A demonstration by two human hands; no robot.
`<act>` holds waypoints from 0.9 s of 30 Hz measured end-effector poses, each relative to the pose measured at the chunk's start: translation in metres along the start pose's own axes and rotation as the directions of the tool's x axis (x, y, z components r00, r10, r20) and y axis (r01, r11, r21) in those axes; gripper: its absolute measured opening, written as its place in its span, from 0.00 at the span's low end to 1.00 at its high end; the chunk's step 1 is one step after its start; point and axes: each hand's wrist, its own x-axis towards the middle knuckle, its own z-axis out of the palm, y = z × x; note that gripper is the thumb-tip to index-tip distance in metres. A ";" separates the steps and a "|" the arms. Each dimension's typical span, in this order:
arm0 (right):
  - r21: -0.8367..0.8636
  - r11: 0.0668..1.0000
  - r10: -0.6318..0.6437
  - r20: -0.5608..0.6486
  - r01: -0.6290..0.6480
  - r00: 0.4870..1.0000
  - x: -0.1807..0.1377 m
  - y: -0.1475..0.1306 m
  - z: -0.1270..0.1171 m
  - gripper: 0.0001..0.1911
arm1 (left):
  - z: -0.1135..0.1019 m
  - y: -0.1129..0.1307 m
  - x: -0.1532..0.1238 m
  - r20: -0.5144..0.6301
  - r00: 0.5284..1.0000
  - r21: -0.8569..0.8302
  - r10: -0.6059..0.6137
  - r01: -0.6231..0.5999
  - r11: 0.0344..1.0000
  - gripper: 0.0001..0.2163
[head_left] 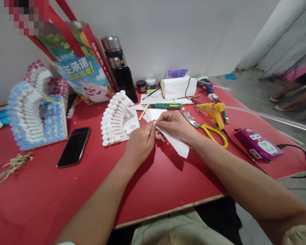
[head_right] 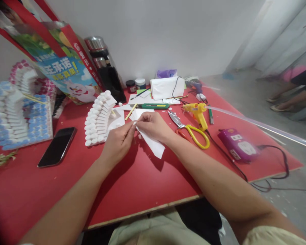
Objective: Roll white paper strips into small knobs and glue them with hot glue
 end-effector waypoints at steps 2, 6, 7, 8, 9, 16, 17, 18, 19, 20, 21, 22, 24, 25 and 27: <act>-0.038 0.999 -0.004 -0.030 0.003 1.000 -0.001 0.000 0.002 0.05 | 0.000 -0.002 0.000 -0.020 1.000 0.050 0.013 -0.012 0.999 0.16; -0.086 0.995 0.047 -0.032 -0.050 0.998 -0.005 -0.005 0.002 0.05 | 0.000 -0.008 0.000 -0.008 0.999 0.242 0.050 -0.047 0.969 0.15; -0.094 0.993 0.069 -0.025 -0.072 0.997 -0.006 -0.007 0.001 0.05 | 0.000 -0.010 0.001 -0.004 0.998 0.300 0.062 -0.058 0.952 0.14; -0.095 0.991 0.089 -0.017 -0.090 0.996 -0.007 -0.008 -0.001 0.05 | 0.000 -0.011 0.001 -0.002 0.997 0.360 0.078 -0.072 0.930 0.14; -0.090 0.991 0.103 -0.004 -0.103 0.995 -0.008 -0.010 -0.002 0.06 | 0.000 -0.012 0.002 -0.001 0.995 0.419 0.097 -0.088 0.904 0.13; -0.062 0.989 0.135 -0.001 -0.134 0.991 -0.007 -0.009 -0.009 0.06 | 0.005 -0.017 0.005 0.044 0.984 0.589 0.175 -0.167 0.791 0.15; -0.053 0.988 0.146 -0.011 -0.147 0.989 -0.007 -0.009 -0.009 0.06 | 0.006 -0.017 0.004 0.060 0.984 0.574 0.166 -0.170 0.801 0.16; -0.042 0.987 0.152 -0.014 -0.152 0.988 -0.006 -0.008 -0.008 0.06 | 0.005 -0.017 0.004 0.071 0.986 0.544 0.154 -0.167 0.822 0.17; -0.030 0.988 0.149 -0.010 -0.150 0.989 -0.005 -0.007 -0.007 0.06 | 0.005 -0.017 0.004 0.073 0.987 0.494 0.140 -0.158 0.855 0.18; -0.021 0.990 0.138 -0.005 -0.138 0.990 -0.005 -0.007 -0.006 0.07 | 0.004 -0.016 0.004 0.070 0.990 0.416 0.124 -0.142 0.898 0.18; -0.015 0.993 0.119 0.002 -0.119 0.993 -0.004 -0.006 -0.004 0.07 | 0.003 -0.015 0.003 0.062 0.993 0.303 0.106 -0.119 0.946 0.19; -0.014 0.995 0.098 0.009 -0.097 0.995 -0.004 -0.006 -0.003 0.07 | 0.002 -0.014 0.003 0.048 0.996 0.165 0.077 -0.084 0.983 0.19; -0.029 0.998 0.062 0.016 -0.061 0.998 -0.003 -0.005 -0.001 0.08 | 0.000 -0.012 0.003 0.029 0.999 -0.122 -0.017 0.020 0.992 0.20; -0.040 0.998 0.045 0.015 -0.045 0.999 -0.003 -0.005 0.000 0.08 | 0.000 -0.012 0.003 0.030 0.997 -0.242 -0.072 0.077 0.967 0.20; -0.057 0.998 0.017 0.022 -0.016 1.000 -0.003 -0.004 0.000 0.08 | 0.001 -0.013 0.004 0.047 0.987 -0.408 -0.155 0.160 0.899 0.19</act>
